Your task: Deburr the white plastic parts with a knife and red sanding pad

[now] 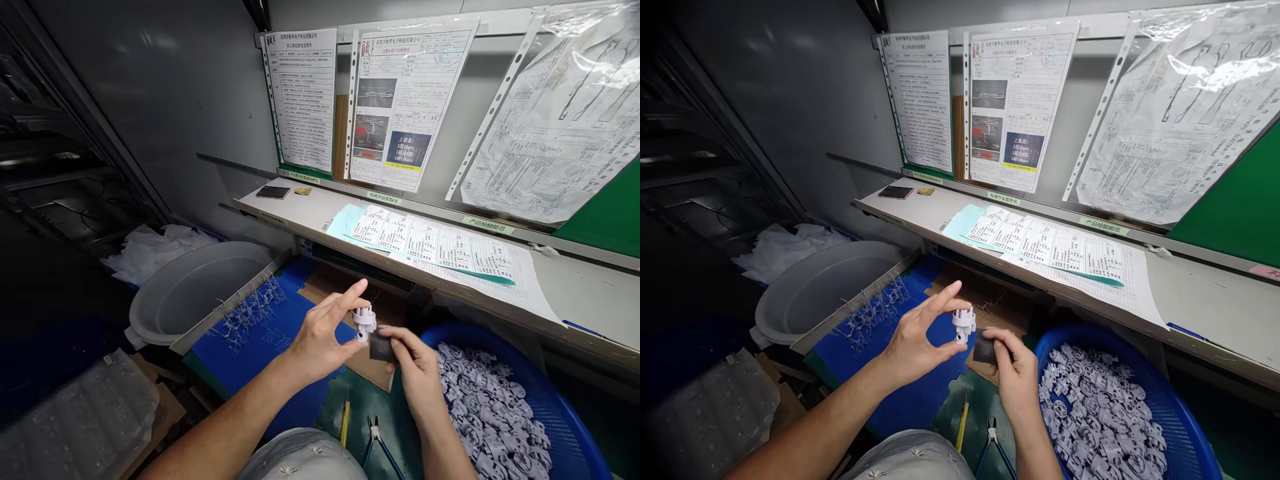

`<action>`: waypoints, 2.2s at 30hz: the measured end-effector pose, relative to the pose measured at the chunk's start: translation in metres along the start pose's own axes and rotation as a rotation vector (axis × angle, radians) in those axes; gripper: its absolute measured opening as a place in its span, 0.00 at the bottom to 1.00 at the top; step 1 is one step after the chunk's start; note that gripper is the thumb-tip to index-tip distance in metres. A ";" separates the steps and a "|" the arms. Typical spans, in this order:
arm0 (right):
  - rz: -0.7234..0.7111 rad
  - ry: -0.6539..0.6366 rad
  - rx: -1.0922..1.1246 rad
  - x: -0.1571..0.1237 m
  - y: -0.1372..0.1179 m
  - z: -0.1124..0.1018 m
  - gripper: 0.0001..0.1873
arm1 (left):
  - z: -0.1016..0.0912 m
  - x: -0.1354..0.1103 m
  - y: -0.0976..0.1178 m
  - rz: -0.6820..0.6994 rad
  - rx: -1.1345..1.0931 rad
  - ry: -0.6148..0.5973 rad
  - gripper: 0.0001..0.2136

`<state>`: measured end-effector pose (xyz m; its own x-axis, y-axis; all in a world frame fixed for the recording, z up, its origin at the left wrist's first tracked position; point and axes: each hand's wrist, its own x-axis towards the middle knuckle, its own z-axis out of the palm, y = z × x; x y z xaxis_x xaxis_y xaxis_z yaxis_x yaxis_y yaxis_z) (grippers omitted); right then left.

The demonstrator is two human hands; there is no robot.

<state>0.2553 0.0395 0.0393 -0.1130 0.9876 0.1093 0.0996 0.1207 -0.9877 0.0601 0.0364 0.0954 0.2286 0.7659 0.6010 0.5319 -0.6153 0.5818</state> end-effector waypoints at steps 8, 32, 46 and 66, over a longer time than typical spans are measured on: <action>0.022 -0.132 0.075 -0.003 -0.004 0.031 0.20 | -0.009 0.000 0.008 -0.069 -0.287 -0.226 0.41; 0.145 -0.429 0.976 -0.050 0.013 0.042 0.25 | 0.019 -0.004 0.013 -0.688 -1.198 -0.310 0.16; 0.046 -0.171 1.139 -0.096 0.045 -0.012 0.28 | 0.110 -0.012 0.040 -0.852 -1.259 -0.507 0.21; 0.155 0.204 1.018 -0.120 0.076 -0.082 0.21 | 0.168 -0.005 0.077 -0.725 -1.169 -0.501 0.17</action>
<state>0.3573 -0.0612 -0.0401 0.0084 0.9947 -0.1029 -0.7905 -0.0564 -0.6098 0.2372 0.0163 0.0451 0.5879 0.8003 -0.1180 -0.2436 0.3143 0.9175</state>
